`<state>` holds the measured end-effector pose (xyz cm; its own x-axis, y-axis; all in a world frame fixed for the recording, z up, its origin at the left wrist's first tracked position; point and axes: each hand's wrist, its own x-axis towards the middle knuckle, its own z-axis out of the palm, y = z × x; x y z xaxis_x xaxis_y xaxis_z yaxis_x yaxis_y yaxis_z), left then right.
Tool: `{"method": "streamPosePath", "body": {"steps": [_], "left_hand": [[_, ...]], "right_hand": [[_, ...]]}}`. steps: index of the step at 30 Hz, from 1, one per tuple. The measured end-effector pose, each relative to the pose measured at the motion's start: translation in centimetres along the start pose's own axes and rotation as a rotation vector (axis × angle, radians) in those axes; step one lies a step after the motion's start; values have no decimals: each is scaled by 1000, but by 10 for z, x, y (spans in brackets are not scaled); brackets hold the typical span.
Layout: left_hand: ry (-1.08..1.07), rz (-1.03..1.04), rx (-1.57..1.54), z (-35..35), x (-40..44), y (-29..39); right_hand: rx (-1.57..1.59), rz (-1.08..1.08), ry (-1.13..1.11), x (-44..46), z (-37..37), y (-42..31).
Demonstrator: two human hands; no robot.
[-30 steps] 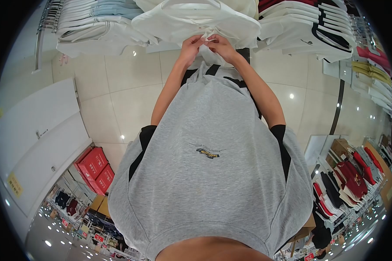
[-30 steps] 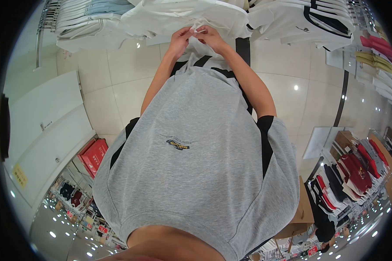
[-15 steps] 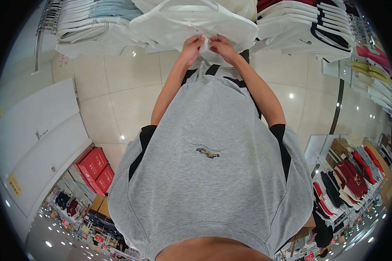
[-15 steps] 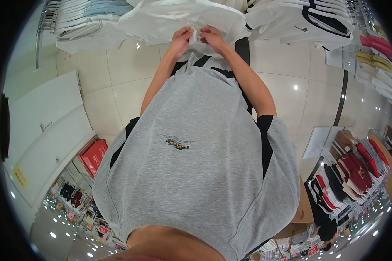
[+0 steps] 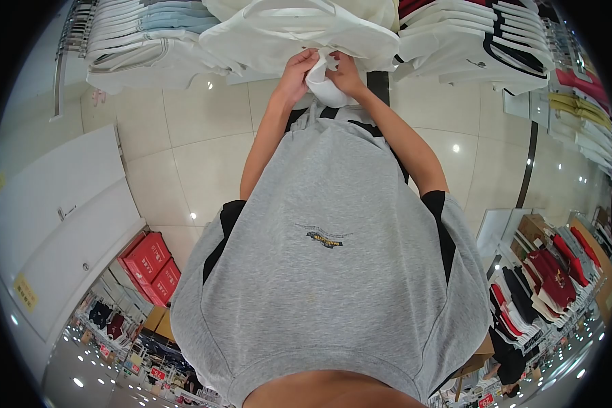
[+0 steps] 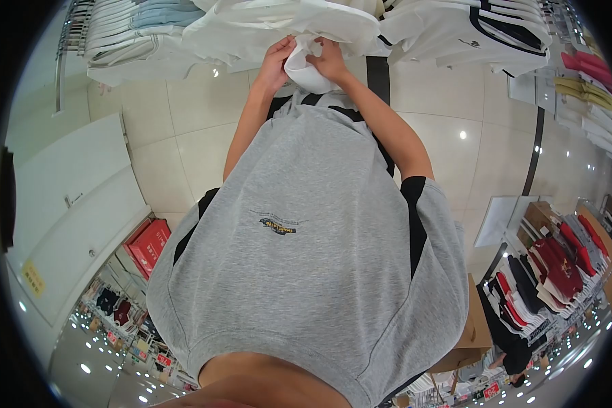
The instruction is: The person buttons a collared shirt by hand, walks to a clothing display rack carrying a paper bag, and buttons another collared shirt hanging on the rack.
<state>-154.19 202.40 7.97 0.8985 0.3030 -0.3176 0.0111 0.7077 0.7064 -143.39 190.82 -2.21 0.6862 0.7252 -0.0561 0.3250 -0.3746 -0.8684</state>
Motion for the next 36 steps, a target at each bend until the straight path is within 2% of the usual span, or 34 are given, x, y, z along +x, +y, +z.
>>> {"method": "streamPosePath", "body": {"steps": [1,4,7,10,13,16,22,26,28,34,36], "left_hand": [[-37,-5,-9,-6,2,-2],[-93,-17,-12,-11,2,-3],[-62,-1,-17,-6,0,-1],[-68,31,-29,-7,1,-1],[-82,33,-32,-8,1,-2],[-91,24,-29,-8,1,-2],[-96,24,-72,-9,1,-4],[-170,0,-82,-10,2,-5],[-117,-7,-27,3,-3,1],[-71,46,-63,-12,1,-5],[-78,69,-75,-15,2,-4]], "right_hand": [[-12,-11,12,0,-1,1],[171,-9,-175,-2,-7,-4],[518,235,-388,-8,-14,-23],[481,187,-394,-5,-12,-18],[732,339,-401,-5,-13,-22],[942,580,-319,-7,-17,-32],[1119,584,-263,-3,-11,-30],[1170,576,-179,-4,-5,-34],[1189,554,-172,-2,-3,-29],[655,372,-209,-7,-6,-26],[633,314,-198,-8,-5,-26]]}}
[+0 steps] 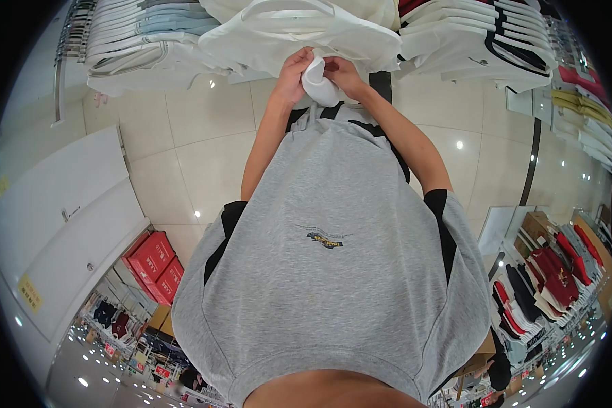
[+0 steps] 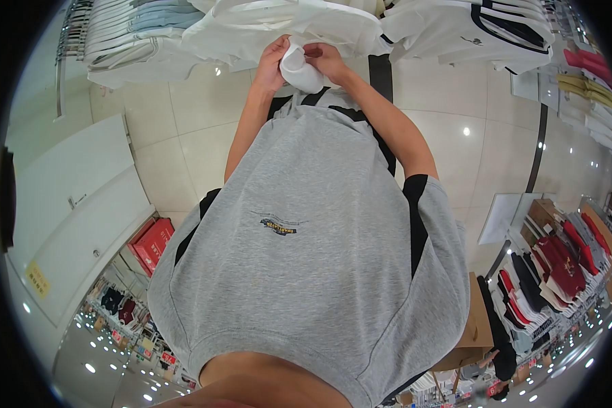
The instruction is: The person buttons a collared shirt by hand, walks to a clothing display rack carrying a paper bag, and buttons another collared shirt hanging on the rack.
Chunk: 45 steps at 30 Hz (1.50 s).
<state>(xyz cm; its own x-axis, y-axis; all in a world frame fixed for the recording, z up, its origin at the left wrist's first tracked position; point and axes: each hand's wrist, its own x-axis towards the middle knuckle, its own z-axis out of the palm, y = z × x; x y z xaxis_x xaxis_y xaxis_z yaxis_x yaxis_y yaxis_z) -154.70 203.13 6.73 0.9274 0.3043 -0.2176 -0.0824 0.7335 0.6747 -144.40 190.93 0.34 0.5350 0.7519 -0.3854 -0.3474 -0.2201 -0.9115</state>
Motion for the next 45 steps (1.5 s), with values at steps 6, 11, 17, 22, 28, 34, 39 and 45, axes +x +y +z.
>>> {"method": "streamPosePath", "body": {"steps": [6,11,17,22,28,34,39,45], "left_hand": [[39,8,-7,13,-5,7],[4,47,-11,0,-2,3],[199,112,110,-4,4,1],[388,105,633,-21,4,-7],[449,65,775,-30,3,-20],[449,25,568,-26,4,-19],[425,16,534,-27,4,-19],[371,-58,545,-24,1,-16]], "right_hand": [[-195,-94,2,2,-3,4],[-444,-192,21,1,-5,7],[-409,-163,115,6,-9,17],[-538,-389,192,-1,-9,-1],[-801,-922,301,-7,-2,-29],[-546,-395,60,-12,1,-26],[-475,-497,119,-16,1,-37],[-413,-482,47,-15,1,-33]]}}
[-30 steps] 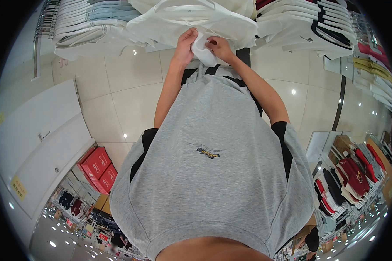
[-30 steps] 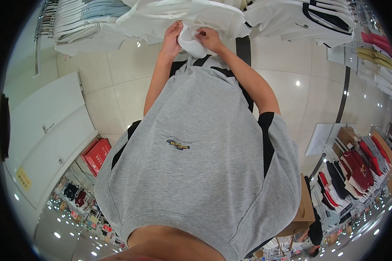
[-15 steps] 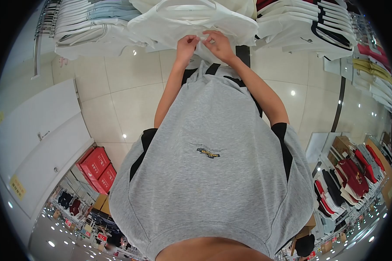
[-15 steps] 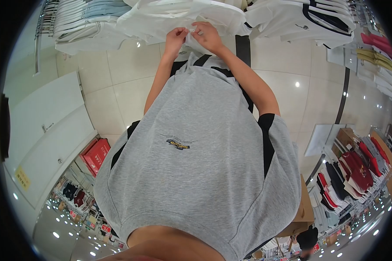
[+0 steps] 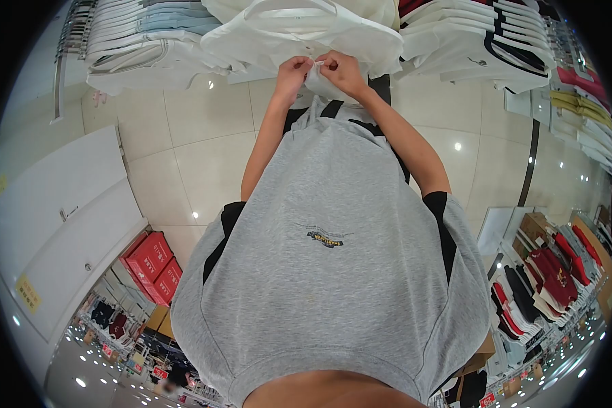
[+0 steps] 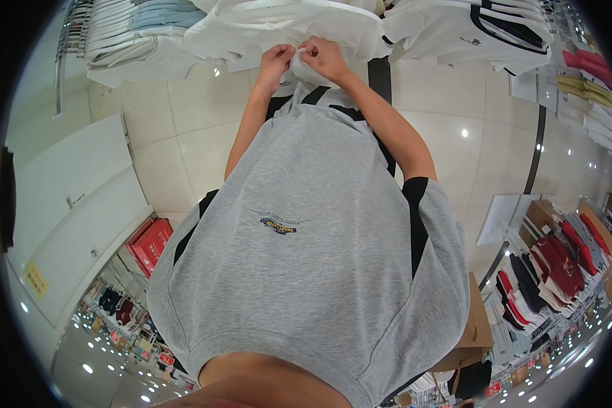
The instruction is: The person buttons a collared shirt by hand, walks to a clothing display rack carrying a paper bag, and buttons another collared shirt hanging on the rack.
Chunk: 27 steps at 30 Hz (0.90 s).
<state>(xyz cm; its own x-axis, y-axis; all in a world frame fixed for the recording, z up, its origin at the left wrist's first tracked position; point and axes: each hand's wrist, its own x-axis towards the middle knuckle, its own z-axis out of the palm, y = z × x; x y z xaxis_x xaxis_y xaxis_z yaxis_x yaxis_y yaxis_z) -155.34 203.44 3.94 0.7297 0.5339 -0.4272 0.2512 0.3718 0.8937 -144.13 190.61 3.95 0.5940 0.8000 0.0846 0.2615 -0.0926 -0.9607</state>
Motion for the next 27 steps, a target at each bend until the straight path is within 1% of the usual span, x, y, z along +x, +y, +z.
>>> {"method": "streamPosePath", "body": {"steps": [4,5,7,11,16,20,23,27], "left_hand": [[-41,-17,51,-4,2,-2],[-56,-23,54,-5,3,-4],[-20,-28,56,-4,5,-11],[57,16,-10,-1,0,-4],[18,-17,-109,-2,-1,-1],[32,-27,-134,2,-3,1],[-20,-44,-104,-5,1,-3],[-19,-57,-103,-4,1,0]], "right_hand": [[19,-81,-34,0,0,-10],[58,-68,-26,0,2,-10],[137,-45,-11,-1,7,-6],[87,-12,-25,-3,6,-3],[-89,38,-69,-3,2,-7],[-58,24,-46,-3,2,-4],[-25,14,-36,-3,3,-1],[-27,11,-39,-2,0,-6]]}}
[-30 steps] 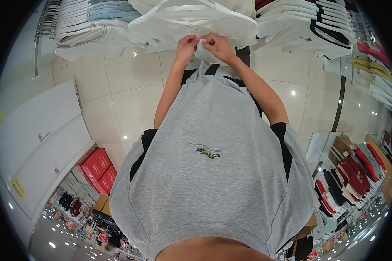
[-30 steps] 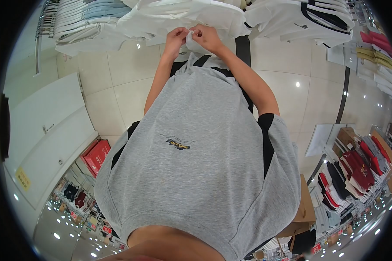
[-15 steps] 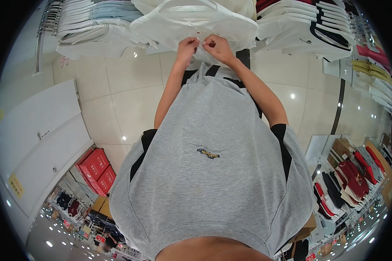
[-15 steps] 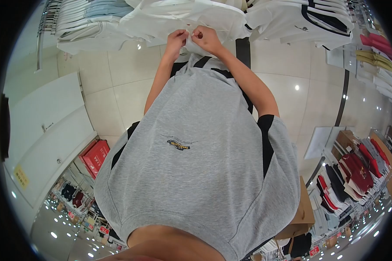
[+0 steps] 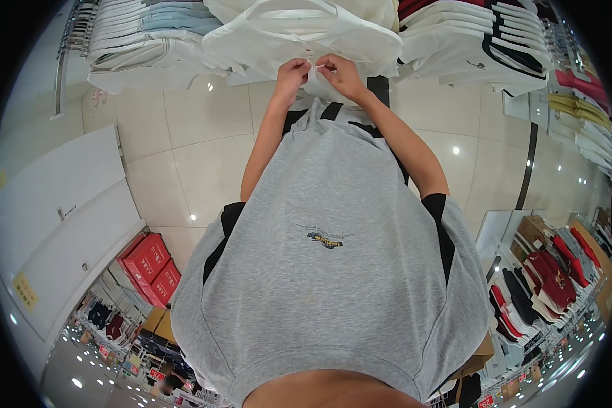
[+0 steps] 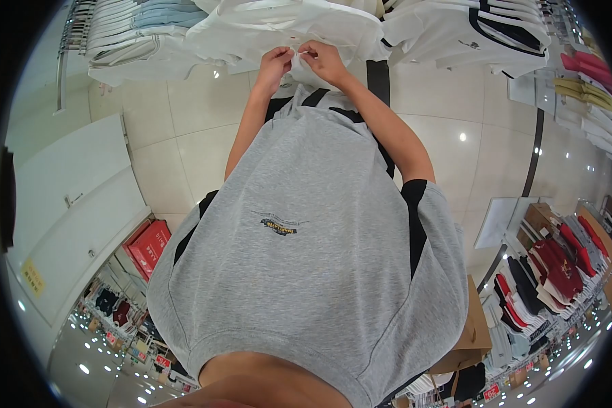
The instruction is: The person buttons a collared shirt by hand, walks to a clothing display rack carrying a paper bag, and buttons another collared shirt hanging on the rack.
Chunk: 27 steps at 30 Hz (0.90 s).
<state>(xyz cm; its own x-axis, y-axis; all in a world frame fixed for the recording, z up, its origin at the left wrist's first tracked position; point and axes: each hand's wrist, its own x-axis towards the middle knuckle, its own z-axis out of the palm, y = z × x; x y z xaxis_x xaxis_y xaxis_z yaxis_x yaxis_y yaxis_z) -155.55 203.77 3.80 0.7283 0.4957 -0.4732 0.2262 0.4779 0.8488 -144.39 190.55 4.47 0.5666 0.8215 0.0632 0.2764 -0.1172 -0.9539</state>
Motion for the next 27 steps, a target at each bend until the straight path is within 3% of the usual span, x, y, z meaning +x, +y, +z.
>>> {"method": "streamPosePath", "body": {"steps": [10,16,27], "left_hand": [[12,32,29,1,4,-6],[8,42,56,2,4,-7],[-20,20,65,5,-1,-3]], "right_hand": [[79,-31,100,0,5,5],[13,31,25,1,2,5],[-85,-64,62,1,1,6]]}}
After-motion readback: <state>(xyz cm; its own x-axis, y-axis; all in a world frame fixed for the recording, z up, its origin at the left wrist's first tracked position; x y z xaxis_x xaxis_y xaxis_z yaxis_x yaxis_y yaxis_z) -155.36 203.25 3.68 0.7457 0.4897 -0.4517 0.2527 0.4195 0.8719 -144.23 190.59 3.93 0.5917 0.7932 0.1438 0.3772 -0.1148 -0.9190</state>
